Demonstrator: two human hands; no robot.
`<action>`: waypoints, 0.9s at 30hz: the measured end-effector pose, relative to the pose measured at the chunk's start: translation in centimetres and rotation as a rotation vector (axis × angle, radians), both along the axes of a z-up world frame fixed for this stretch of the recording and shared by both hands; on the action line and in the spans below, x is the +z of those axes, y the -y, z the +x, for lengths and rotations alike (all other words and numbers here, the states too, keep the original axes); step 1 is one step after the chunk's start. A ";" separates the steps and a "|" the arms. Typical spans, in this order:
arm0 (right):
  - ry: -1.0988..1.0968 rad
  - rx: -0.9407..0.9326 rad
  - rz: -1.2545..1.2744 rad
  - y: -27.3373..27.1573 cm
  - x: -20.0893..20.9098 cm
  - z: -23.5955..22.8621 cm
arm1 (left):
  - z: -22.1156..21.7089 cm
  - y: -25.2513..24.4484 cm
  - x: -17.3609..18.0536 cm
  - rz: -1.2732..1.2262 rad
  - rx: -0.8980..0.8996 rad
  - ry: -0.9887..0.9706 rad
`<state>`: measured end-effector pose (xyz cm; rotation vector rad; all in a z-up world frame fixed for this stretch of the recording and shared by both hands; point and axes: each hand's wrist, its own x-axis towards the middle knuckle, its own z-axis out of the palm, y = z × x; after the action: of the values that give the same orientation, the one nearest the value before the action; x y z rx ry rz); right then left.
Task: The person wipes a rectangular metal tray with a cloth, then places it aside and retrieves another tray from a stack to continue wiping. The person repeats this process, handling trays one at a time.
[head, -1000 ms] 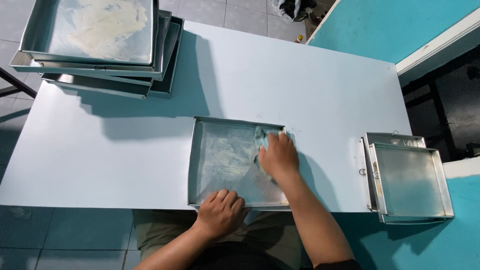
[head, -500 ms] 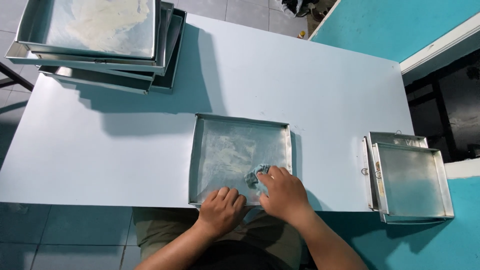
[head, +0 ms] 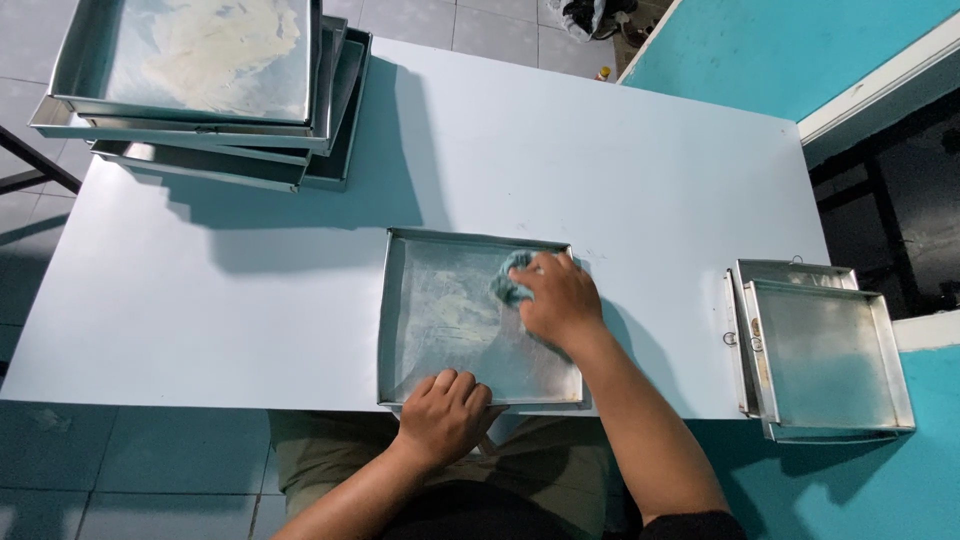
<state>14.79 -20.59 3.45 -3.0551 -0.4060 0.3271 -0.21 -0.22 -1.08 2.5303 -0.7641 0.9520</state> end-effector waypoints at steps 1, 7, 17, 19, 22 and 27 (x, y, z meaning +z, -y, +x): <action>-0.005 -0.001 -0.002 -0.2 0.9 -1.5 | 0.0 0.0 0.2 -0.002 -0.001 -0.005; 0.105 0.276 -0.035 1.1 -0.3 -9.4 | 0.3 -0.3 0.8 -0.008 0.024 0.022; 0.136 0.092 -0.017 -0.2 -1.1 -1.9 | 0.2 -0.3 1.0 -0.008 -0.015 0.056; 0.115 0.050 -0.015 -0.6 -1.1 0.0 | 0.2 -0.2 0.9 -0.005 -0.025 0.051; 0.144 0.037 0.019 -0.9 -1.2 0.9 | 0.0 -0.1 0.6 0.021 -0.016 0.054; 0.124 0.140 -0.045 -0.2 -0.6 -3.1 | 0.0 -0.2 1.1 -0.004 0.000 0.084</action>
<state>11.71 -20.43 2.84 -3.1081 -0.6286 0.1537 -0.17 0.01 0.03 2.5003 -0.7857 1.0646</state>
